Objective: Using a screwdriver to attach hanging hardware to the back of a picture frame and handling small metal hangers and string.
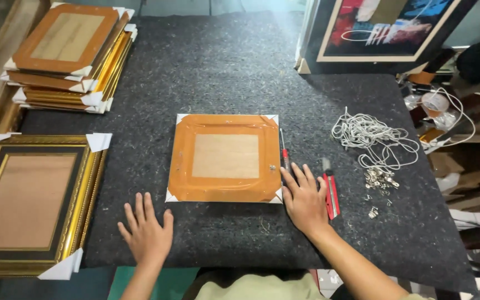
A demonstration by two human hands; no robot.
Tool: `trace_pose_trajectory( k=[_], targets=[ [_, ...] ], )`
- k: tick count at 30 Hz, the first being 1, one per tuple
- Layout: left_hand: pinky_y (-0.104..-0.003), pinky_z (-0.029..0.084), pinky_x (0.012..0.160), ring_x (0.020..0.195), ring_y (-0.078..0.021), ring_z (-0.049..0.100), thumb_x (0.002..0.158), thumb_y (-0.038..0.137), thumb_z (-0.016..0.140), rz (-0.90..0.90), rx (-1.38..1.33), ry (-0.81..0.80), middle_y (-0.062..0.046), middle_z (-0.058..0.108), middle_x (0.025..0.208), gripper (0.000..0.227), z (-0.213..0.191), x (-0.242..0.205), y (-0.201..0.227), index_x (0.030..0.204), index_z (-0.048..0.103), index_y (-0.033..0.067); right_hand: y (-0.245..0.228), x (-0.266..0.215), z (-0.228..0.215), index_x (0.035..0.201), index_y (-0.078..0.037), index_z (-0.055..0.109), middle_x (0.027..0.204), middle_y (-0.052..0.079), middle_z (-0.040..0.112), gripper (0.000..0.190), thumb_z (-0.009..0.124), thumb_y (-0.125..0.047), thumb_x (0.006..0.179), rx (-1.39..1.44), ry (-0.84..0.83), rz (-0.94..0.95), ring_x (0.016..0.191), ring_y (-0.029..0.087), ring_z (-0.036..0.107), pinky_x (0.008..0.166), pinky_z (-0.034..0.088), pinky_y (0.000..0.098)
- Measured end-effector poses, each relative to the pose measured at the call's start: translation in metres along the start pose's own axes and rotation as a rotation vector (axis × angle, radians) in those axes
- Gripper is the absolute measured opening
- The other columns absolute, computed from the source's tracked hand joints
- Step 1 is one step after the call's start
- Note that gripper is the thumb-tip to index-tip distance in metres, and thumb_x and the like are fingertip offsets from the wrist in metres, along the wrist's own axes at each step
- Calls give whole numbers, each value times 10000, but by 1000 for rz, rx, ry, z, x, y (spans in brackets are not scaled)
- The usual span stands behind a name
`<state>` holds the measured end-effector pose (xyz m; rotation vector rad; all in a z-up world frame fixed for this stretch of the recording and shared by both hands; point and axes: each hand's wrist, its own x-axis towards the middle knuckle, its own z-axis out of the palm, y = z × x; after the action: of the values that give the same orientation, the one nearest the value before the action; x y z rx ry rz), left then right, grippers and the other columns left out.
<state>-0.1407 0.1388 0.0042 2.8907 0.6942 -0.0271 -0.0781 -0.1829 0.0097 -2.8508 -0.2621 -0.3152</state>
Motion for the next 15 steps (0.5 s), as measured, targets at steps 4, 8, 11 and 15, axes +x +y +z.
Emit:
trace_pose_trajectory(
  k=[4, 8, 11, 15],
  targets=[
    [-536, 74, 1030, 1344, -277, 80, 828, 482, 301, -8, -24, 23, -8, 159, 1457, 648, 1, -2, 0, 1389, 209, 170, -1, 0, 2, 1264, -273, 443, 1335, 11, 420, 427, 412, -312, 840, 10, -15, 9, 1270, 234, 317, 974, 206, 522],
    [-529, 73, 1035, 1346, -265, 101, 825, 475, 325, 18, -82, 77, -3, 204, 1447, 636, 1, -2, -1, 1375, 261, 161, -3, 0, 0, 1268, -270, 440, 1344, 11, 410, 430, 405, -308, 842, 49, -34, 23, 1280, 236, 300, 994, 188, 521],
    [-533, 81, 1032, 1346, -268, 112, 823, 475, 332, 30, -88, 97, -6, 226, 1441, 635, 1, -3, -3, 1371, 277, 158, -4, -1, 0, 1266, -269, 443, 1345, 11, 409, 430, 413, -300, 838, 51, -40, 24, 1279, 241, 300, 1000, 186, 522],
    [-536, 86, 1029, 1343, -275, 126, 829, 470, 328, 47, -109, 115, -25, 244, 1435, 631, 0, -4, -3, 1368, 289, 145, -3, -1, 0, 1260, -262, 448, 1333, 27, 419, 423, 421, -286, 838, 68, -46, 16, 1276, 254, 302, 1004, 184, 530]
  ],
)
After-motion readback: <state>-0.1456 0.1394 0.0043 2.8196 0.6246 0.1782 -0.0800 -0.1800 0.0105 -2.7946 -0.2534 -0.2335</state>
